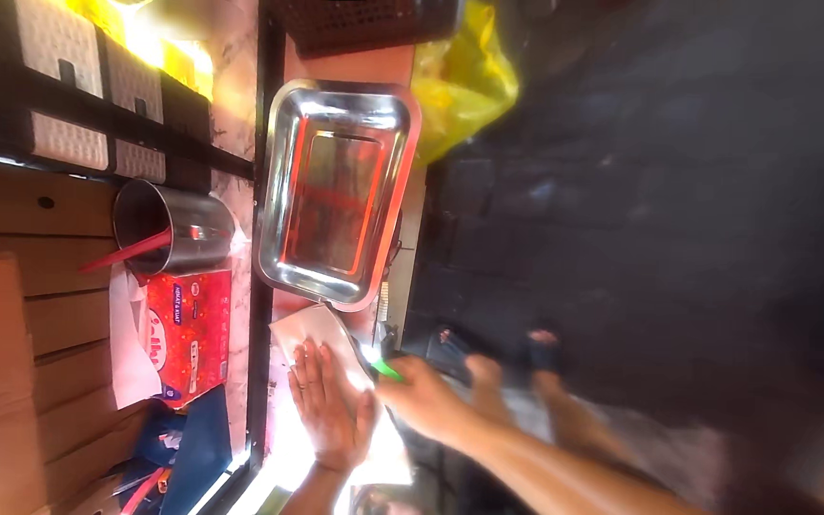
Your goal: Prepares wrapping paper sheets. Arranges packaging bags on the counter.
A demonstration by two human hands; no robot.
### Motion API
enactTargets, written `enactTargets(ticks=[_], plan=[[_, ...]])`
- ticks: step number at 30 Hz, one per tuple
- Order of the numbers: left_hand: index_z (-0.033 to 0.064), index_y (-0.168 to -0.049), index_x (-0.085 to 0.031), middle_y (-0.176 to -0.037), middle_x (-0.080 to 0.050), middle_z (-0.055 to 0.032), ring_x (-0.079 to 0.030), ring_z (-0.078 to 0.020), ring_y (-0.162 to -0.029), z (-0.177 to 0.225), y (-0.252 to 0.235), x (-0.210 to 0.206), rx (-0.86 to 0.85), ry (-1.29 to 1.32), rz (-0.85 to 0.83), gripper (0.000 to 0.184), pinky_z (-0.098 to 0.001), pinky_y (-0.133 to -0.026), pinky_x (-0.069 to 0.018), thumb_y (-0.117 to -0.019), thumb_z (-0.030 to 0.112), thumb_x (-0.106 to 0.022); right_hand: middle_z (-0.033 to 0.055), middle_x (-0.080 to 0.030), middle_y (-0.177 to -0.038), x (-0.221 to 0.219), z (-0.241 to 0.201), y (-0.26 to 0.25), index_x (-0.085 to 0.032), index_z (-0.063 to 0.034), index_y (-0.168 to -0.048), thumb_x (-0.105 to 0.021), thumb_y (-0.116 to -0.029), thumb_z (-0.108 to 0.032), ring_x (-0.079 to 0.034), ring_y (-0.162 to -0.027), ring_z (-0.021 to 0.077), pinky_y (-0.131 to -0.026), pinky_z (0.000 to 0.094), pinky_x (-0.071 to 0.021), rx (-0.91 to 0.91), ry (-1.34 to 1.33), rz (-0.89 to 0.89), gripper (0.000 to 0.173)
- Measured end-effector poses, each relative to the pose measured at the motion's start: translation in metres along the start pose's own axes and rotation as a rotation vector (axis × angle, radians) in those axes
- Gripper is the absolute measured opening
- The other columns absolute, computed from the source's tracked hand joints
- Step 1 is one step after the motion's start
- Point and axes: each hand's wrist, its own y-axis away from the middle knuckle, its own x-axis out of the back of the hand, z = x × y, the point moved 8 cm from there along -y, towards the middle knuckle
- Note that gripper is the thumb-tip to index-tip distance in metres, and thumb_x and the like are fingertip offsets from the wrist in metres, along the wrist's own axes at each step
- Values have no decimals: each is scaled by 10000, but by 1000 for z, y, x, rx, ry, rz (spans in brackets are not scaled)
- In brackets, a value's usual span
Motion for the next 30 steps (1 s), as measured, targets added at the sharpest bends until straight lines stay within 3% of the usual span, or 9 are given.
enactTargets(ticks=[4,15,17,19,21,22,25,27,30], plan=[[60,-1607,-325,-1660,-296,-199,-216,-366,-1561,0,-2,0,-20,6,11,928,-605,-1270,-123,-954,713,-239,0,-535,-601,-7,-10,-20,-627,-125,-724,-648,-895,-254,-526,-545,129,-521,350,-431,-15,-16,10,216],[76,-1583,-385,-1642,-349,-174,-259,-358,-1547,6,2,6,-50,62,-27,850,-597,-1266,-183,-970,660,-320,-7,-546,-667,7,21,10,-629,-124,-784,-610,-924,-267,-531,-593,124,-561,344,-451,15,-60,33,201],[93,-1463,-558,-1541,-498,-155,-405,-348,-1468,5,-9,18,-3,48,9,704,-568,-1220,-294,-990,584,-383,6,-563,-695,10,11,-3,-626,-112,-809,-619,-926,-280,-555,-624,135,-593,363,-475,-5,-6,-12,205],[134,-1177,-741,-1282,-683,-113,-600,-317,-1226,5,-36,33,76,-61,60,556,-532,-1067,-425,-969,557,-446,14,-573,-713,12,4,-9,-631,-109,-816,-623,-922,-292,-570,-650,145,-617,380,-486,-17,24,-33,211],[123,-988,-731,-1093,-684,-126,-618,-339,-1082,3,-67,38,141,-114,55,518,-549,-993,-436,-950,565,-464,10,-568,-698,11,2,-12,-628,-115,-803,-626,-906,-285,-565,-633,143,-597,380,-478,-13,4,-29,199],[90,-1024,-702,-1128,-656,-150,-591,-359,-1122,2,-79,34,145,-83,68,512,-559,-1022,-414,-955,540,-467,5,-566,-680,11,1,-13,-628,-117,-800,-627,-904,-276,-562,-611,136,-576,369,-474,-7,-20,-19,190],[-28,-1496,-436,-1583,-395,-230,-324,-389,-1500,1,-92,11,54,11,62,715,-576,-1240,-220,-1046,503,-271,4,-543,-682,12,-1,-15,-623,-109,-834,-619,-925,-269,-539,-595,132,-567,353,-464,10,-31,-15,184],[-15,-1570,-346,-1650,-310,-207,-245,-357,-1550,2,-91,3,21,13,35,758,-573,-1257,-169,-1066,521,-160,3,-539,-687,12,2,-12,-622,-109,-837,-609,-929,-271,-536,-604,130,-578,353,-464,18,-9,-17,188],[39,-1590,-347,-1672,-300,-143,-218,-320,-1565,2,-74,2,-1,19,1,743,-565,-1263,-160,-1065,522,-140,-8,-519,-690,3,13,1,-616,-117,-839,-604,-928,-267,-517,-605,126,-577,347,-449,3,31,-56,174]])
